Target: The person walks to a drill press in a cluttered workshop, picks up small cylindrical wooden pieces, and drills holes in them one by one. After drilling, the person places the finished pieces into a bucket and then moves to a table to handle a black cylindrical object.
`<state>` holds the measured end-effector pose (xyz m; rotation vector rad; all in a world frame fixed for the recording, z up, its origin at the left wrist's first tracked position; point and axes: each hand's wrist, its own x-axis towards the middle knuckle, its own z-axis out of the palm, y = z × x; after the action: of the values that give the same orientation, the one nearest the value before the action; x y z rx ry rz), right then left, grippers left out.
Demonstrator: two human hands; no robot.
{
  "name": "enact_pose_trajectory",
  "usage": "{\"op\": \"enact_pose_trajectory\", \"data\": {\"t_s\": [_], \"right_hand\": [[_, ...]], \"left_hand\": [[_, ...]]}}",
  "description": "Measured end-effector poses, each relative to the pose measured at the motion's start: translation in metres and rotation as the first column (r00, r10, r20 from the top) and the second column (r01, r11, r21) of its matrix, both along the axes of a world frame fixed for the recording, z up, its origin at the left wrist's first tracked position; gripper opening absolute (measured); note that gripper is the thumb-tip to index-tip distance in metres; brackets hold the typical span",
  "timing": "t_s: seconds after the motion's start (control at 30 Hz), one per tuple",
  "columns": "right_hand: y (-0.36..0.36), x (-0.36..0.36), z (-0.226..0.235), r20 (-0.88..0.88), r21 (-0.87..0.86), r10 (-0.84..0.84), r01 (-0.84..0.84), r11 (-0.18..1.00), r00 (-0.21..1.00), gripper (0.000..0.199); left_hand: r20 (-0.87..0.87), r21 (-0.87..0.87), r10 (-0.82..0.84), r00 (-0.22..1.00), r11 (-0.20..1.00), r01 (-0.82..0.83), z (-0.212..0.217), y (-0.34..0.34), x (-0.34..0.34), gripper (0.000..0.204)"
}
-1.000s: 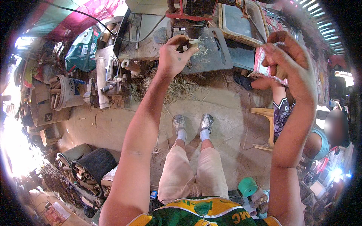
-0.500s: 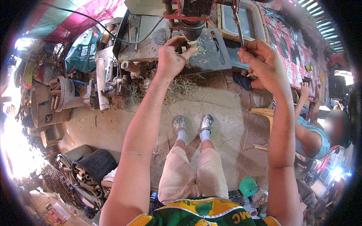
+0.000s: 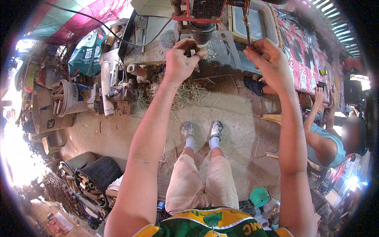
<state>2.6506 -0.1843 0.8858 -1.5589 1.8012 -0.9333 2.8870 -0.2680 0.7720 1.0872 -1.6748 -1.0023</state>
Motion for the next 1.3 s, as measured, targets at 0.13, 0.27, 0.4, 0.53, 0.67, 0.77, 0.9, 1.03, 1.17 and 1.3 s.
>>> {"op": "enact_pose_trajectory", "data": {"t_s": [0.13, 0.27, 0.4, 0.53, 0.67, 0.77, 0.9, 1.03, 1.17, 1.3], "right_hand": [[-0.007, -0.001, -0.015, -0.075, -0.068, -0.023, 0.018, 0.998, 0.997, 0.027], [-0.007, 0.002, -0.010, -0.099, -0.053, -0.023, 0.018, 0.998, 0.995, 0.027], [0.011, 0.002, 0.039, 0.019, 0.124, 0.054, -0.056, 0.991, 0.998, 0.027], [0.023, 0.002, 0.096, 0.428, -0.002, 0.010, -0.010, 1.000, 0.904, 0.030], [-0.016, 0.003, 0.115, 0.606, -0.243, 0.083, 0.085, 0.966, 0.791, 0.038], [-0.037, 0.003, 0.124, 0.647, -0.294, 0.025, 0.219, 0.931, 0.762, 0.040], [-0.045, 0.003, 0.131, 0.557, -0.361, 0.028, 0.212, 0.908, 0.830, 0.041], [-0.045, 0.006, 0.129, 0.569, -0.414, 0.036, 0.249, 0.876, 0.821, 0.040], [-0.045, 0.007, 0.123, 0.504, -0.469, -0.001, 0.275, 0.839, 0.863, 0.041], [-0.037, -0.003, 0.119, -0.208, -0.567, -0.203, 0.051, 0.822, 0.957, 0.029]], "left_hand": [[0.041, -0.004, 0.002, 0.999, 1.000, -0.001, 0.001, 0.000, 0.002, 0.028], [0.099, 0.010, 0.040, 0.994, 0.999, -0.041, 0.006, 0.004, 0.002, 0.027], [0.032, 0.107, 0.003, 0.999, 0.994, -0.007, 0.004, 0.002, 0.001, 0.033], [0.136, 0.004, 0.046, 0.990, 0.999, -0.047, -0.004, -0.001, 0.001, 0.033], [0.053, -0.014, 0.002, 0.999, 1.000, -0.001, -0.006, -0.003, 0.000, 0.031], [0.074, 0.003, 0.013, 0.997, 1.000, -0.014, -0.002, -0.004, 0.005, 0.029], [0.150, -0.080, 0.099, 0.984, 0.993, -0.088, 0.009, -0.007, 0.035, 0.032], [0.060, -0.180, 0.332, 0.941, 0.931, -0.317, 0.020, 0.002, 0.073, 0.031], [-0.145, -0.137, 0.506, 0.850, 0.841, -0.524, 0.025, 0.016, 0.077, 0.029], [0.286, -0.317, 0.228, 0.931, 0.939, -0.132, 0.015, 0.032, 0.060, 0.031]]}}
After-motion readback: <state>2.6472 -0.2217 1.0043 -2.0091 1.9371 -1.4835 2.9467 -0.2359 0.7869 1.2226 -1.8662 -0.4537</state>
